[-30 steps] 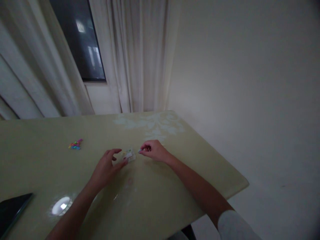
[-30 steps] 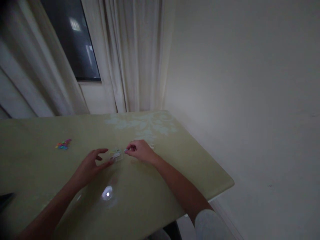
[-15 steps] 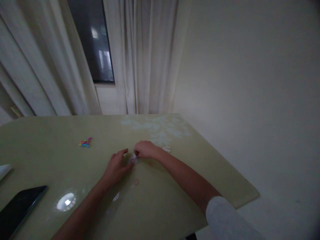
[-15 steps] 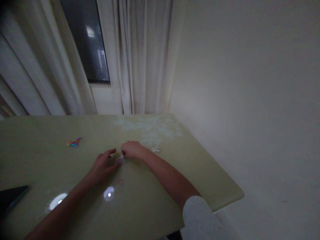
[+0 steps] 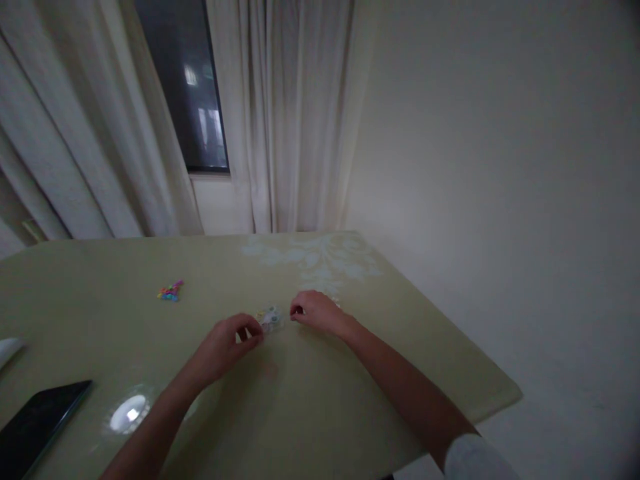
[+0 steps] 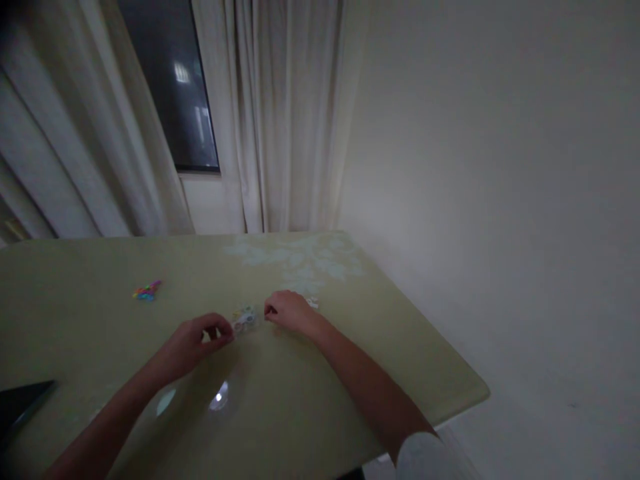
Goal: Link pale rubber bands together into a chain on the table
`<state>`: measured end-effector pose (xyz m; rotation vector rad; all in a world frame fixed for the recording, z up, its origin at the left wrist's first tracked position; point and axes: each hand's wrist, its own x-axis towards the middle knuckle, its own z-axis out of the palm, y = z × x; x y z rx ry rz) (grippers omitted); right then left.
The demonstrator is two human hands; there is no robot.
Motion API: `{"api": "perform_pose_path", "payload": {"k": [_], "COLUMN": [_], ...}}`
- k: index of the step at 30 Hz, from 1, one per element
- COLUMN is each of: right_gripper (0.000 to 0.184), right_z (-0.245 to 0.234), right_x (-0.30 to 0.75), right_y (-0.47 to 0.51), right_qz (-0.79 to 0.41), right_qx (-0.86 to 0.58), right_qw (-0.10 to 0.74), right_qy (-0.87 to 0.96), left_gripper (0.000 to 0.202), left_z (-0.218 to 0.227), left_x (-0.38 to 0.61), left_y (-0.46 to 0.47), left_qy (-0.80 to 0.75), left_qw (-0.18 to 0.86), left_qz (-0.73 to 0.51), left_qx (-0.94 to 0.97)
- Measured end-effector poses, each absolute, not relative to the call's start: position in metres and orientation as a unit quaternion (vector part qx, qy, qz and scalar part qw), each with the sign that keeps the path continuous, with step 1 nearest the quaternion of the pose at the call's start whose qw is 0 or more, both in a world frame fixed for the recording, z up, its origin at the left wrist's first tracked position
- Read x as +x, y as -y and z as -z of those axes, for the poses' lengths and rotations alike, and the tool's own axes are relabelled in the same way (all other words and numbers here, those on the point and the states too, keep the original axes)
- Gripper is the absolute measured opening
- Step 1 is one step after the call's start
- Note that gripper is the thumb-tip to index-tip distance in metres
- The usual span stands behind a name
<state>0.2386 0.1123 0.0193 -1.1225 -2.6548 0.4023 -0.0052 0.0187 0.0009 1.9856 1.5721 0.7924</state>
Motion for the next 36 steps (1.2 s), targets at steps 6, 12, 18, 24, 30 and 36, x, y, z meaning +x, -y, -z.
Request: {"api": "perform_pose_path", "payload": {"k": [6, 12, 18, 24, 30, 36], "right_gripper": [0.008, 0.006, 0.006, 0.007, 0.009, 0.011], "right_z": [0.005, 0.001, 0.003, 0.003, -0.001, 0.002], "right_x": [0.268, 0.259, 0.257, 0.249, 0.241, 0.238], "right_y": [-0.095, -0.087, -0.079, -0.071, -0.062, -0.063], "right_qz": [-0.193, -0.181, -0.183, -0.386, -0.352, -0.315], "right_qx": [-0.397, -0.424, -0.401, -0.313, -0.326, -0.34], "right_qw": [0.144, 0.116, 0.118, 0.261, 0.324, 0.34], "right_qy": [0.886, 0.88, 0.89, 0.827, 0.816, 0.818], "left_gripper": [0.015, 0.016, 0.014, 0.019, 0.033, 0.036], "left_z": [-0.001, 0.007, 0.005, -0.001, -0.003, -0.005], "left_x": [0.013, 0.02, 0.025, 0.023, 0.04, 0.047], "left_y": [0.0, 0.004, 0.007, -0.007, -0.004, 0.001], "left_qy": [-0.568, -0.578, -0.556, -0.566, -0.526, -0.531], "left_qw": [0.327, 0.244, 0.192, 0.267, 0.417, 0.439], "left_qz": [-0.169, -0.12, -0.11, -0.313, -0.461, -0.476], "left_qx": [0.736, 0.769, 0.801, 0.714, 0.58, 0.546]}}
